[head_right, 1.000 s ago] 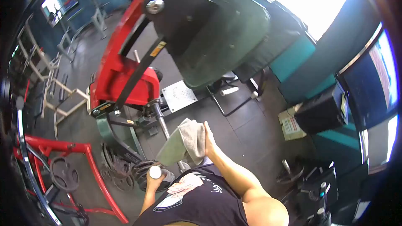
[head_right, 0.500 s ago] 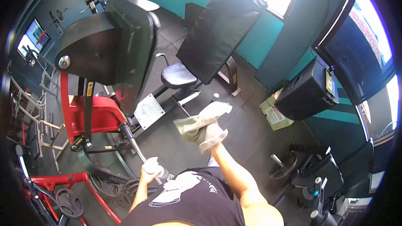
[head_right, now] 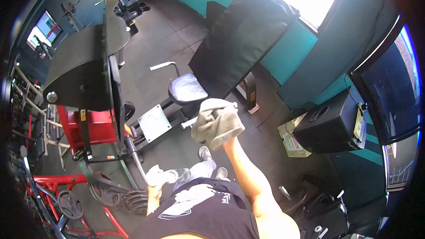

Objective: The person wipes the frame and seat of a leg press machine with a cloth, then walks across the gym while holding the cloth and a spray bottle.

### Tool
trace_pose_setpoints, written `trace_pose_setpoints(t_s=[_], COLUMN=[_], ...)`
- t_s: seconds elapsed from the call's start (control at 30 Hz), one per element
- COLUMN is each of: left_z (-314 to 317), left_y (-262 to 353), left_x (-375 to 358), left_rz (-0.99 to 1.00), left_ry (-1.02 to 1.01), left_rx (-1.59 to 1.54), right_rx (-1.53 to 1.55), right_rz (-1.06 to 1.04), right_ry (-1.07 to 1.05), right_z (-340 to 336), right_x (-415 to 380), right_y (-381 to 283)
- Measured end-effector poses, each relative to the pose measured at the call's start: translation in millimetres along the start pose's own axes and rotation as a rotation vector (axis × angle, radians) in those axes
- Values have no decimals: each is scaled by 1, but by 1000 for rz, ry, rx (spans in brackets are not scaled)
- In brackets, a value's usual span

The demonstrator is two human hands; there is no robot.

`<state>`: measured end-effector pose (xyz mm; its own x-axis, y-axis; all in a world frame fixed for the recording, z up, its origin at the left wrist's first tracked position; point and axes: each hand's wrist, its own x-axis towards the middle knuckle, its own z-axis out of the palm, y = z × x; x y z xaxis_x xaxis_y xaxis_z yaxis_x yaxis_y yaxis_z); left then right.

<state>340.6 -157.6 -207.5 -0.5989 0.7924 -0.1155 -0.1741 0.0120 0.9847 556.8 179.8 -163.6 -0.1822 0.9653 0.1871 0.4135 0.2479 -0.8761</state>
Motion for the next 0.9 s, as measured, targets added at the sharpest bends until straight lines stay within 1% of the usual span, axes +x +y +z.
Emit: trace_pose_setpoints(t_s=[0.03,0.1,0.13,0.17,0.2,0.23,0.27,0.3,0.33,0.4,0.43,0.47,0.57,0.6,0.63,0.7,0.73,0.8,0.83,0.87,0.9], left_z=[4,15,24,36,51,65,77,86,93,101,109,119,136,143,157,168,179,211,222,232,245], left_y=[-3,-6,-8,-11,-9,-5,1,7,6,12,14,17,3,1,11,-10,-12,-11,-18,-26,-23], left_x=[11,48,66,84,102,120,136,148,163,186,199,209,242,249,254,270,275,290,297,292,290], left_rz=[17,42,62,80,55,15,-27,-77,17,43,65,92,119,100,31,107,88,50,18,-33,-85], left_ry=[-1,-50,-60,-71,-47,-100,-148,-194,-254,-291,-304,-281,-265,-251,-224,-142,-60,107,174,235,297], left_rx=[-93,-173,-203,-235,-239,-215,-184,-145,-11,104,159,80,114,132,54,102,105,109,107,111,112], right_rx=[-218,-221,319,853,950,1140,1319,1335,1304,1245,1216,1187,1081,1018,950,600,424,89,-237,-473,-697], right_rz=[-124,-249,-135,32,170,-35,-195,-227,-248,-298,-325,-349,-381,-385,-392,-332,-312,-415,-559,-572,-460], right_ry=[49,277,125,60,445,218,-51,67,219,420,483,536,651,682,705,801,834,695,674,519,302], right_z=[-11,-43,-73,-102,-115,-146,-177,-200,-218,-247,-258,-264,-261,-254,-244,-213,-198,-169,-144,-134,-122], right_x=[24,63,85,108,124,149,173,186,196,225,240,255,312,335,359,416,447,528,560,599,631], right_y=[-12,-50,-73,-97,-124,-84,-45,-48,-53,-49,-44,-38,-13,-4,5,16,25,60,73,110,126])
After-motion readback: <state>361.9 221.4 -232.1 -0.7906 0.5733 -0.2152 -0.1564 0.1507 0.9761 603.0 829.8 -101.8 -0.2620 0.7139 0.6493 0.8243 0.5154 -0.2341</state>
